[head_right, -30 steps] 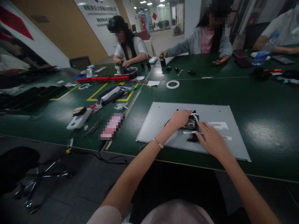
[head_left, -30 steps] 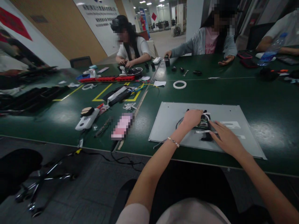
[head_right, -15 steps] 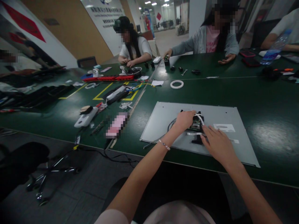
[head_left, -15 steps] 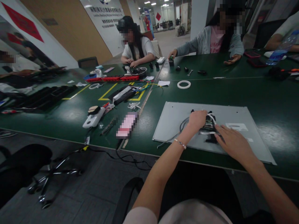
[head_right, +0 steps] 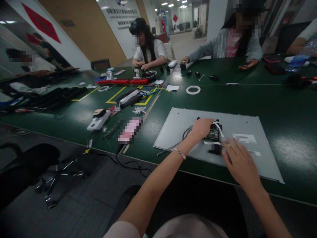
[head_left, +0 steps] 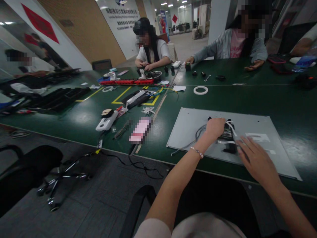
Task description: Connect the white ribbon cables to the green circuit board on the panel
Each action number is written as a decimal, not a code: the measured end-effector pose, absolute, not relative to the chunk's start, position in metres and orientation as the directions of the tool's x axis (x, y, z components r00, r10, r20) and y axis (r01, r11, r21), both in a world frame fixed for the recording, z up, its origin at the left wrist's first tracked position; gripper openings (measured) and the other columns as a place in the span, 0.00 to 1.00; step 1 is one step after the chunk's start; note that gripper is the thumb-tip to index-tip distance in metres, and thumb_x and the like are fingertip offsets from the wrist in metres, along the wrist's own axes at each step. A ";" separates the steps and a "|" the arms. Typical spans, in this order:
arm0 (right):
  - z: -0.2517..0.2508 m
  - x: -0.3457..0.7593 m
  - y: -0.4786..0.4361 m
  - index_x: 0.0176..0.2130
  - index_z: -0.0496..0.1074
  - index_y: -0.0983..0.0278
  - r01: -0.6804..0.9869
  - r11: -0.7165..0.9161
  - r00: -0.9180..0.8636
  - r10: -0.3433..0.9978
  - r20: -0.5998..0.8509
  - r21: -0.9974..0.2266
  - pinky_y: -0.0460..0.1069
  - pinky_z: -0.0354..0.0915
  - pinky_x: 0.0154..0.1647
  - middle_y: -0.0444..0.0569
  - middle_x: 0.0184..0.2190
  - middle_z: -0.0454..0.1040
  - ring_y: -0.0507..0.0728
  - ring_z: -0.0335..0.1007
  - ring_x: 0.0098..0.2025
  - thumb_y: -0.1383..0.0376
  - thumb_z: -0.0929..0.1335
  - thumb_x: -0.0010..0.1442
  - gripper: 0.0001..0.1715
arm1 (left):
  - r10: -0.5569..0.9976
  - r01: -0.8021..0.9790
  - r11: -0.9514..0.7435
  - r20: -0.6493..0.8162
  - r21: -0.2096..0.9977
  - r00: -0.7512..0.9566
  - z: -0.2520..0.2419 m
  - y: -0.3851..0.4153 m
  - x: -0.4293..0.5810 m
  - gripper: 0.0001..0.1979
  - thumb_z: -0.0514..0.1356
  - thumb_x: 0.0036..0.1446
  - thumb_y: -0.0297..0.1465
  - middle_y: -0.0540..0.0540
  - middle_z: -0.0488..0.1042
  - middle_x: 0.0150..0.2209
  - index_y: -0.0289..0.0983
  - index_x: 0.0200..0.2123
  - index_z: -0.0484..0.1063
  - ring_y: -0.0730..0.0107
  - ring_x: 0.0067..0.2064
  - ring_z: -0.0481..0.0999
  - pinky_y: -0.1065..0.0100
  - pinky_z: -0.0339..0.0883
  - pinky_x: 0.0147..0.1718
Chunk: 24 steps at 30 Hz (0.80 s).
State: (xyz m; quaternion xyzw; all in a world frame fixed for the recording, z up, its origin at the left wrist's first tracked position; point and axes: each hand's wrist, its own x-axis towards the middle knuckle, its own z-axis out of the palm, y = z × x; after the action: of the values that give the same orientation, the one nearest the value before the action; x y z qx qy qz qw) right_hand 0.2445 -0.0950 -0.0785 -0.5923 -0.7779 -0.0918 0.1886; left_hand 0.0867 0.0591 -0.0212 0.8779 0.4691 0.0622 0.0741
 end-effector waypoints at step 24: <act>-0.090 0.245 -0.106 0.65 0.55 0.67 0.958 0.285 -0.269 0.924 0.273 -0.019 0.64 0.47 0.63 0.47 0.64 0.54 0.62 0.43 0.67 0.57 0.52 0.66 0.32 | 0.874 0.875 -0.477 0.154 0.084 0.462 -0.032 -0.092 0.068 0.26 0.48 0.63 0.26 0.26 0.64 0.58 0.27 0.63 0.54 0.66 0.28 0.78 0.68 0.71 0.20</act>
State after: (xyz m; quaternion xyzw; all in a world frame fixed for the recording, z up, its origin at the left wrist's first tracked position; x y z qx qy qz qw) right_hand 0.2452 -0.1060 -0.0900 -0.5932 -0.7931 -0.0748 0.1163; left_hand 0.0676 -0.0925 -0.0324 0.8549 0.5113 0.0879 -0.0032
